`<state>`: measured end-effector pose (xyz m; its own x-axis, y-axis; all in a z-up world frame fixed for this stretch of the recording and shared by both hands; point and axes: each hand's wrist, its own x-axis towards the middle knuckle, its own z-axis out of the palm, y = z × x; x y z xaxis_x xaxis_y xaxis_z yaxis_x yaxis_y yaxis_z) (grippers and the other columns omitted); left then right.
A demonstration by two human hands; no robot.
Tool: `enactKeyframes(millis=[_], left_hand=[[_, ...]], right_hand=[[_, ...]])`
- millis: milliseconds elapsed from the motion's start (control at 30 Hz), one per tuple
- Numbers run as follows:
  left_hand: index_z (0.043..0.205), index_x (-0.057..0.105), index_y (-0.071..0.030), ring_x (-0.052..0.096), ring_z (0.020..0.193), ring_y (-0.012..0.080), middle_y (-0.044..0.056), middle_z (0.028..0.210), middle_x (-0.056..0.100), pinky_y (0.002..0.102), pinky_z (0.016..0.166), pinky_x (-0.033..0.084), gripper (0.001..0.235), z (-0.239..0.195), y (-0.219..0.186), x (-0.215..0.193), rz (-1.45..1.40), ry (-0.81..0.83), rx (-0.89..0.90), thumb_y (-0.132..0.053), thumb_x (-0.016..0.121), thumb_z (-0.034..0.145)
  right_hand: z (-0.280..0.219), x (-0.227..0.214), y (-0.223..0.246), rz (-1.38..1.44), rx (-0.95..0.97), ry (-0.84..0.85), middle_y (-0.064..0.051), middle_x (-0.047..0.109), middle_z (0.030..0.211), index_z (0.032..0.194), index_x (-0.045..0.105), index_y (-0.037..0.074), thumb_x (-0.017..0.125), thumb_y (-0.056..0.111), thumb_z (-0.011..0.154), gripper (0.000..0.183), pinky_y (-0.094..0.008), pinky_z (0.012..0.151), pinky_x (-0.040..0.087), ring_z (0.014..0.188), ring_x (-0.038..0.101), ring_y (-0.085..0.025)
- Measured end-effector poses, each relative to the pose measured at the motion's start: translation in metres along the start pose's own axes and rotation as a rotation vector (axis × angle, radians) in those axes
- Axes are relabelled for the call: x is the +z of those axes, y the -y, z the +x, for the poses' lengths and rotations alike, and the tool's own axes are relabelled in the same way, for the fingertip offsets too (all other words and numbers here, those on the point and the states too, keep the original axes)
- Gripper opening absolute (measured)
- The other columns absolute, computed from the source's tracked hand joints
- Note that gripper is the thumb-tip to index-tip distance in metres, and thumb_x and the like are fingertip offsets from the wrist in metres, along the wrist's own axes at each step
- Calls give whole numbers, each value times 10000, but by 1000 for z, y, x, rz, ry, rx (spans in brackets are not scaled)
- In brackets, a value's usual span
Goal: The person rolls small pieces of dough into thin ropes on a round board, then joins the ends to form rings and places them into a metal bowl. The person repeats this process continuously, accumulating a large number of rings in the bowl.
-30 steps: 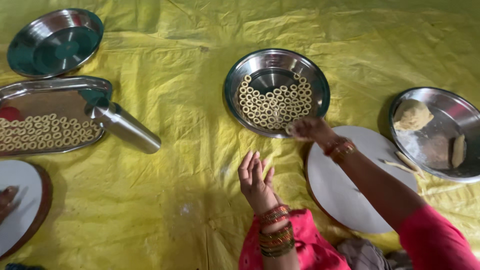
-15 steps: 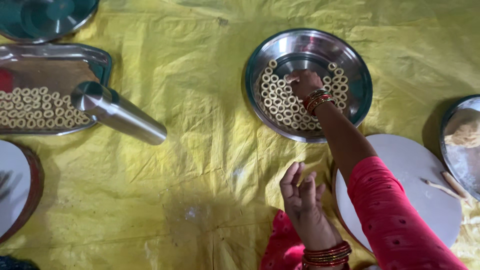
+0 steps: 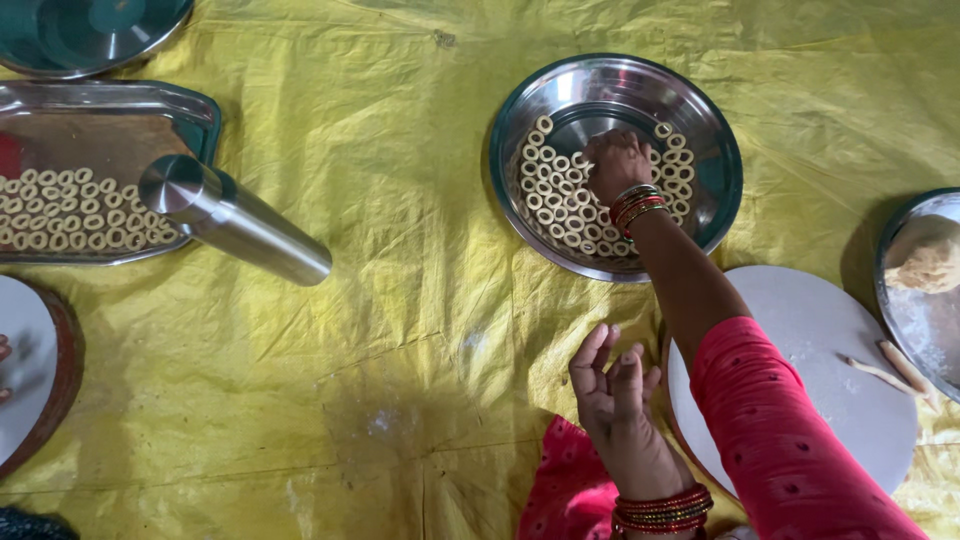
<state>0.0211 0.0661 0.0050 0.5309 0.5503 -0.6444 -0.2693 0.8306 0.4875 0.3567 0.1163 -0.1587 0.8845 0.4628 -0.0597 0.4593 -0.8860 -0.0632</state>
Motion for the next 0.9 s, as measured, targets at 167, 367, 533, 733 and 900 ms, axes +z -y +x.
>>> enactKeyframes(millis=[167,367,533,733,900], left_hand=[[1258,634,-101,654,1049,164,59,1264,638,373,917,565,385,-3,3,3,-14,16,-8,-119,660,874],[1257,634,-92,656,1055,173,67,1276,647,369,905,552,381,-2,2,1,23,32,14,-135,663,880],[1257,637,-100,656,1043,166,59,1265,639,365,910,550,381,-3,2,1,22,24,-10,-140,663,879],[1262,638,-95,653,1040,162,59,1268,640,355,902,545,385,-3,3,1,30,34,11,-137,666,881],[1247,642,-97,662,1034,150,43,1259,645,340,891,557,374,0,4,-1,18,39,18,-136,666,875]], right_hand=[[2,0,-4,84,-101,-72,-60,546,1466,1313,673,260,741,99,814,529,-542,1136,323,1389,422,-291],[2,4,-1,85,-84,-22,-51,549,1455,1279,687,280,709,70,815,509,-562,1164,282,1406,419,-281],[0,1,4,86,-70,12,-54,620,1401,1281,703,260,659,38,883,458,-540,1198,333,1395,477,-270],[-4,-12,13,157,-58,25,-74,623,1377,1358,613,250,736,78,823,575,-526,1159,340,1356,494,-275],[-3,-8,10,175,-65,36,-76,591,1394,1438,504,238,777,66,751,759,-518,1125,369,1344,491,-291]])
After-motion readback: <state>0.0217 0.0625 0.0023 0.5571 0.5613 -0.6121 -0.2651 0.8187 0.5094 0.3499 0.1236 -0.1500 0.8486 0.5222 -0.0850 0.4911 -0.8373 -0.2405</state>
